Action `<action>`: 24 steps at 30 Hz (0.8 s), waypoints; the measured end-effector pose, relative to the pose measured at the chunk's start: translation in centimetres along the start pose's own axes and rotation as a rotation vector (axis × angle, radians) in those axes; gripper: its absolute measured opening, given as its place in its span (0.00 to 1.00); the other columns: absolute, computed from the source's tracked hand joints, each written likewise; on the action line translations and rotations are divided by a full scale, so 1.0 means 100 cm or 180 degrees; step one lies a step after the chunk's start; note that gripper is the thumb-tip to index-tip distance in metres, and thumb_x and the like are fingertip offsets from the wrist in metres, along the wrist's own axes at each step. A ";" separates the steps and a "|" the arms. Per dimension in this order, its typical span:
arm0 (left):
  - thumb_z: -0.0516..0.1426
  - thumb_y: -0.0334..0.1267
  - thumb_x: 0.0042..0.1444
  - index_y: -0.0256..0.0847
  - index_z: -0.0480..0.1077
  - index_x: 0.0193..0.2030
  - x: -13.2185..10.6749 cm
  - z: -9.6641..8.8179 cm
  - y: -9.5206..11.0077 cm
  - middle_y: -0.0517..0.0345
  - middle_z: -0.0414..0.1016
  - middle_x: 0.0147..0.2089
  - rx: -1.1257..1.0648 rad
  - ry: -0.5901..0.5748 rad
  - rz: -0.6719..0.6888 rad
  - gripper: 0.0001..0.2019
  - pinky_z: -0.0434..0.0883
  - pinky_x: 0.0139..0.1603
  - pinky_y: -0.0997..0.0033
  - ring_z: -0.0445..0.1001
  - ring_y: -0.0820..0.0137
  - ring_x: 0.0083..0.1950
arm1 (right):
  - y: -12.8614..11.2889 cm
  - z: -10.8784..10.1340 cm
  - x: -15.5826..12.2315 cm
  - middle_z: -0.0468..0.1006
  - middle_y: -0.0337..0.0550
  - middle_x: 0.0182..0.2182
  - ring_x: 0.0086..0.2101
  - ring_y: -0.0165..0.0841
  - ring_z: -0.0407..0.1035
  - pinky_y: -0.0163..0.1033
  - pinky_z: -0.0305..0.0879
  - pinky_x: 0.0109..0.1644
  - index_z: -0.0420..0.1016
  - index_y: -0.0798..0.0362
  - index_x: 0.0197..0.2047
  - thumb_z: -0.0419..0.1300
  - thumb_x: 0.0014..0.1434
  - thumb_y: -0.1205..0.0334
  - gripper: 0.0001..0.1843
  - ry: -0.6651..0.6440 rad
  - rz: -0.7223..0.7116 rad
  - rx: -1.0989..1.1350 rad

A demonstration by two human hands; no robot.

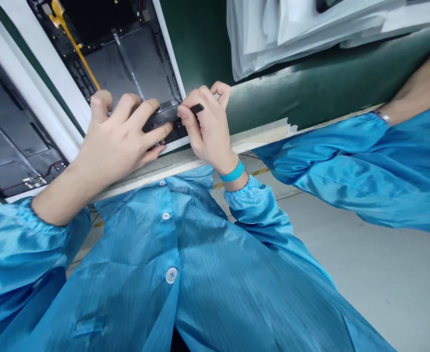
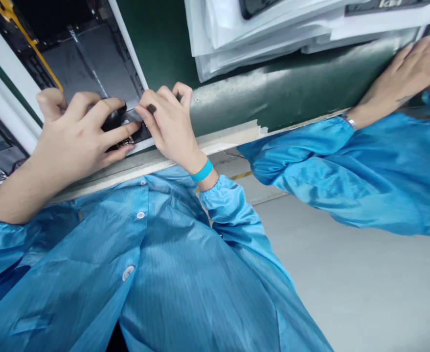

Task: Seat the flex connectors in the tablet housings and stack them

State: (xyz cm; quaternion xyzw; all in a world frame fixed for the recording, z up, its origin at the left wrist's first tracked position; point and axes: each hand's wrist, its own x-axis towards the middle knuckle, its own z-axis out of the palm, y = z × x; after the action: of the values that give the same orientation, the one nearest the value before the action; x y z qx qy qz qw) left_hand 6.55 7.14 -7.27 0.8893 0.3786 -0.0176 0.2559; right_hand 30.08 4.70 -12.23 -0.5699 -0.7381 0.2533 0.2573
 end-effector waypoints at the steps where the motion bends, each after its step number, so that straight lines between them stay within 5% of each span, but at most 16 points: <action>1: 0.54 0.51 0.81 0.58 0.76 0.74 0.000 0.000 -0.001 0.51 0.65 0.84 0.0022 -0.0027 -0.0030 0.21 0.53 0.72 0.06 0.64 0.31 0.80 | 0.000 0.000 0.000 0.84 0.45 0.44 0.49 0.47 0.76 0.64 0.63 0.71 0.72 0.39 0.44 0.27 0.81 0.33 0.37 -0.0011 0.0058 0.0012; 24: 0.55 0.51 0.80 0.60 0.77 0.73 -0.001 0.000 -0.001 0.52 0.67 0.82 -0.0138 0.0009 -0.0123 0.20 0.54 0.74 0.09 0.63 0.31 0.81 | 0.005 0.005 -0.003 0.83 0.46 0.40 0.49 0.50 0.77 0.67 0.65 0.72 0.75 0.38 0.45 0.31 0.80 0.30 0.37 0.0092 0.0257 0.0282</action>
State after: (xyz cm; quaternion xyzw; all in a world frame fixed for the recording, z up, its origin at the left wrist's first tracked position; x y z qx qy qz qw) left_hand 6.41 7.08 -7.29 0.8761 0.3964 -0.0131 0.2742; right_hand 30.17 4.44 -12.95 -0.5909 -0.6988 0.2876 0.2825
